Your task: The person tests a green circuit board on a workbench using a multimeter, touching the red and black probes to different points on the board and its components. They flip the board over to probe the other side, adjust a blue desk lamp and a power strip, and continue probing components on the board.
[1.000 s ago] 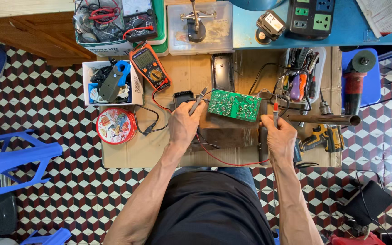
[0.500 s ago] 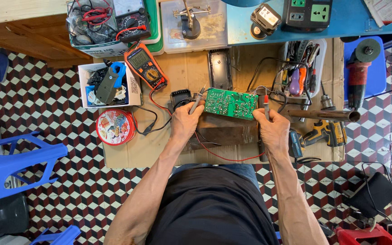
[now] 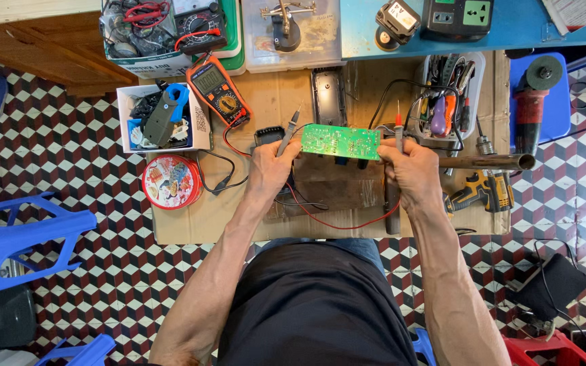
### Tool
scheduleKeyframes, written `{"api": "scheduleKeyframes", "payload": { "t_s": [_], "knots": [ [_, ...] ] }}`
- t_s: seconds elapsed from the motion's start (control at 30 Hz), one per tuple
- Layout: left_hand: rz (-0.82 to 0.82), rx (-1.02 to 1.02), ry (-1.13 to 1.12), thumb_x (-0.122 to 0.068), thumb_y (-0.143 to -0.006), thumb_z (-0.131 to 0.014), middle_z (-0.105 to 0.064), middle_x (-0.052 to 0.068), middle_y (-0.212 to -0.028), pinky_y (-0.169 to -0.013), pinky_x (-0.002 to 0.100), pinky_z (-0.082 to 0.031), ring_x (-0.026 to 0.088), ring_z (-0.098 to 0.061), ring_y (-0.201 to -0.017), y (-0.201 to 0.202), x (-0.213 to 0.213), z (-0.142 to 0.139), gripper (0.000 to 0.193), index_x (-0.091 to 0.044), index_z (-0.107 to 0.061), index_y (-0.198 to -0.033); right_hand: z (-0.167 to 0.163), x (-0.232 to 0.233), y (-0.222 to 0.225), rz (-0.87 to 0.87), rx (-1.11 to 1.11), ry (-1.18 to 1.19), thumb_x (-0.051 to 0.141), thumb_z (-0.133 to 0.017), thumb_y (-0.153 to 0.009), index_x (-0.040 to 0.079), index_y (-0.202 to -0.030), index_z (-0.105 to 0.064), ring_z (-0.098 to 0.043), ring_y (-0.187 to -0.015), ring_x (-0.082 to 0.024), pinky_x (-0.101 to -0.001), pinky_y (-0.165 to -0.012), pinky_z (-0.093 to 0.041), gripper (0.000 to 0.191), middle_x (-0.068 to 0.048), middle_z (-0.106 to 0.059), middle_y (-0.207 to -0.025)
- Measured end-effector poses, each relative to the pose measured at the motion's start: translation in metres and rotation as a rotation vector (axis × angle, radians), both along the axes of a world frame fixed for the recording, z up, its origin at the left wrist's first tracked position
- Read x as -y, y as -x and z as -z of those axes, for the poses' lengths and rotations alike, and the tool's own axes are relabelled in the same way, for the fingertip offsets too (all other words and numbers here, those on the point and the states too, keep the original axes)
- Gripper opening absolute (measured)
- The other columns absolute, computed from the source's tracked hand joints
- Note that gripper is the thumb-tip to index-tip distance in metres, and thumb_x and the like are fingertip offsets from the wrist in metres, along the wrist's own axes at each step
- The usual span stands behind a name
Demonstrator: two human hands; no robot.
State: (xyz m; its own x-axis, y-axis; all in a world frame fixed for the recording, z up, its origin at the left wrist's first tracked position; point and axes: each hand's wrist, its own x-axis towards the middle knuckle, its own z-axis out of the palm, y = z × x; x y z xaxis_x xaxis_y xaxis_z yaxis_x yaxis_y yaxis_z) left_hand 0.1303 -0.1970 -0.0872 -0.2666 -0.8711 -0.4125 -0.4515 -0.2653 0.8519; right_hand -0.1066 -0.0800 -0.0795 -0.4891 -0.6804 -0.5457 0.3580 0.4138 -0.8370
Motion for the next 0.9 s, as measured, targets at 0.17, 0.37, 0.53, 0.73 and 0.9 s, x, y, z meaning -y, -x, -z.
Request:
{"api": "scheduleKeyframes", "payload": {
  "t_s": [0.17,0.37,0.53,0.73,0.9],
  "knots": [
    [0.025,-0.015,0.07,-0.037,-0.091,-0.065,-0.055,-0.003,-0.062,-0.056,0.028,-0.042,0.005,-0.05,-0.062,0.002,0.002,-0.005,0.035,-0.006,-0.079,-0.1,-0.001,0.004,0.008,-0.04,0.057,0.002,0.003,-0.069,-0.091,-0.004,-0.105,-0.07,-0.046,-0.05,-0.003,-0.0191,-0.042,-0.031,0.015,-0.004,-0.065,-0.077],
    [0.042,-0.004,0.054,-0.038,-0.092,-0.065,-0.054,-0.001,-0.062,-0.057,0.028,-0.042,0.007,-0.052,-0.063,0.003,0.004,0.003,0.038,-0.003,-0.076,-0.088,0.007,0.005,0.018,-0.046,0.112,0.014,0.003,-0.068,-0.091,-0.002,-0.101,-0.068,-0.044,-0.047,-0.004,-0.0198,-0.04,-0.029,0.012,-0.006,-0.064,-0.076],
    [0.041,-0.055,0.09,-0.038,-0.093,-0.065,-0.055,-0.001,-0.064,-0.06,0.028,-0.043,0.009,-0.054,-0.065,0.005,0.006,0.013,0.04,-0.001,-0.075,-0.08,0.015,0.01,0.025,-0.059,0.123,-0.003,0.003,-0.067,-0.092,-0.003,-0.098,-0.067,-0.044,-0.047,-0.003,-0.0196,-0.04,-0.028,0.008,-0.006,-0.064,-0.077],
    [0.025,-0.011,0.04,-0.035,-0.094,-0.066,-0.055,0.003,-0.068,-0.062,0.031,-0.042,0.012,-0.052,-0.068,0.006,0.01,0.02,0.037,-0.001,-0.078,-0.086,0.014,0.013,0.023,-0.042,0.117,-0.026,0.003,-0.068,-0.092,-0.002,-0.097,-0.066,-0.043,-0.045,-0.003,-0.0201,-0.04,-0.029,0.008,-0.007,-0.065,-0.076],
    [0.038,-0.224,0.071,-0.025,-0.094,-0.065,-0.068,-0.004,-0.084,-0.074,0.025,-0.048,0.006,-0.058,-0.079,0.004,0.008,0.025,0.031,-0.007,-0.077,-0.117,0.008,0.008,0.011,-0.054,0.046,0.061,0.004,-0.068,-0.091,-0.001,-0.1,-0.067,-0.045,-0.049,-0.004,-0.02,-0.042,-0.032,0.01,-0.006,-0.066,-0.077]
  ]
}}
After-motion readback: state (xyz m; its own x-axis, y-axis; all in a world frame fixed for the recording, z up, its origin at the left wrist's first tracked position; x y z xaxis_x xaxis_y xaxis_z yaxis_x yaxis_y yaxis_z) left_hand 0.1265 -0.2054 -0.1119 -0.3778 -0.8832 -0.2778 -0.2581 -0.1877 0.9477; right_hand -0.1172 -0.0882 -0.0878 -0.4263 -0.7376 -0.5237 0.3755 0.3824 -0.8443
